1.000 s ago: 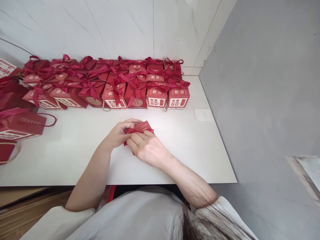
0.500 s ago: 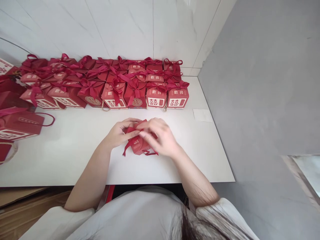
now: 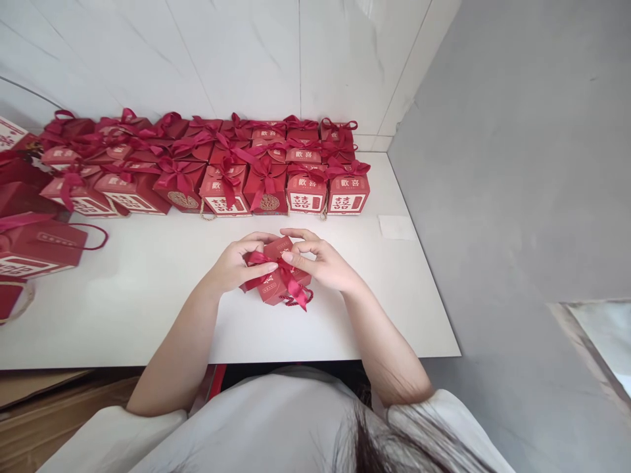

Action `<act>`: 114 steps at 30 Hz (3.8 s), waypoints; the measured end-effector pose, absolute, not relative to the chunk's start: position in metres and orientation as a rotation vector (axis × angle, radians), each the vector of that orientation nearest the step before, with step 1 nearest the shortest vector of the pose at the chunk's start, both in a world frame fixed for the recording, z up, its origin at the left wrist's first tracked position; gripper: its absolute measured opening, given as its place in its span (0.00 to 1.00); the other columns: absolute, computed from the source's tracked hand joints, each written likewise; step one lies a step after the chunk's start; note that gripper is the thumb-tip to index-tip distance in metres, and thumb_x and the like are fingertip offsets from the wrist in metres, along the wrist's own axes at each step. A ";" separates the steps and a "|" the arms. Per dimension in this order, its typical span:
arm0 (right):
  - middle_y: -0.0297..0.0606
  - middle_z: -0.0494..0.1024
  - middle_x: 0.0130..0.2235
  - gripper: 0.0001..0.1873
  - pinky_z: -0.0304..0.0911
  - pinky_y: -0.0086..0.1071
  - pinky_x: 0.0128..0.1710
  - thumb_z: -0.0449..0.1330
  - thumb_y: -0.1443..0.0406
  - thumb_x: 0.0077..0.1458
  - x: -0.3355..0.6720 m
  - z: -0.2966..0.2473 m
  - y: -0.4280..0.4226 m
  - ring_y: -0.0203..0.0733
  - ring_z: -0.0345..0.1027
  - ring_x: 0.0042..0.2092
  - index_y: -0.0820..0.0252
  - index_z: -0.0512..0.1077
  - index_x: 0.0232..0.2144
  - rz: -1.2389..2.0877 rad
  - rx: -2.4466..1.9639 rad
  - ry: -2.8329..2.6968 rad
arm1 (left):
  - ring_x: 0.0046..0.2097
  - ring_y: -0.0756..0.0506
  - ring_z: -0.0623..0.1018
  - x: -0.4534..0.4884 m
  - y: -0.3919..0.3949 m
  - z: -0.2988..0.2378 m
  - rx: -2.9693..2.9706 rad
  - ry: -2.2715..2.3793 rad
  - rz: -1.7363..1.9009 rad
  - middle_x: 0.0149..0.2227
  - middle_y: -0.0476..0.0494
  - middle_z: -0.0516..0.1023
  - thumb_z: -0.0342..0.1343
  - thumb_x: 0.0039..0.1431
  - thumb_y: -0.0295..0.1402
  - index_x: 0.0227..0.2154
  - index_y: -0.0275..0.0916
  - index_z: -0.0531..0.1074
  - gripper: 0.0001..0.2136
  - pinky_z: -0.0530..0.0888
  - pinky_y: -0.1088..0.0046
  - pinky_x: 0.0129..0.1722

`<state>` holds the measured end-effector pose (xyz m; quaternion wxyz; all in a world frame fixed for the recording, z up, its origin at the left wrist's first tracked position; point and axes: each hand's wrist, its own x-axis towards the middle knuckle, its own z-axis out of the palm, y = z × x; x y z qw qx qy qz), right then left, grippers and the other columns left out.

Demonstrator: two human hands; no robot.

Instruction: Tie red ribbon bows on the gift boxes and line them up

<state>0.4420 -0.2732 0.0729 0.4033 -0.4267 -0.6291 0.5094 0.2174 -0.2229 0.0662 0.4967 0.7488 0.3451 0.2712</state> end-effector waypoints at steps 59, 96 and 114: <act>0.41 0.59 0.68 0.41 0.50 0.53 0.69 0.62 0.64 0.59 0.454 0.046 -0.258 0.54 0.50 0.70 0.45 0.50 0.70 0.368 -1.032 -2.025 | 0.72 0.31 0.51 0.201 -0.217 0.068 2.112 0.639 0.788 0.73 0.34 0.43 0.71 0.46 0.42 0.71 0.50 0.40 0.55 0.58 0.48 0.68; 0.32 0.57 0.68 0.10 0.46 0.57 0.69 0.65 0.55 0.56 0.453 0.067 -0.270 0.59 0.44 0.71 0.52 0.73 0.28 0.587 -1.069 -1.807 | 0.61 0.32 0.68 0.218 -0.221 0.057 2.800 0.943 1.113 0.57 0.39 0.64 0.68 0.50 0.36 0.45 0.52 0.77 0.17 0.68 0.45 0.59; 0.25 0.60 0.68 0.23 0.39 0.56 0.71 0.58 0.47 0.60 0.465 0.075 -0.271 0.60 0.43 0.71 0.52 0.75 0.21 0.659 -1.044 -1.779 | 0.65 0.32 0.64 0.225 -0.225 0.051 2.769 0.745 0.975 0.60 0.40 0.62 0.65 0.53 0.35 0.47 0.52 0.76 0.17 0.67 0.47 0.61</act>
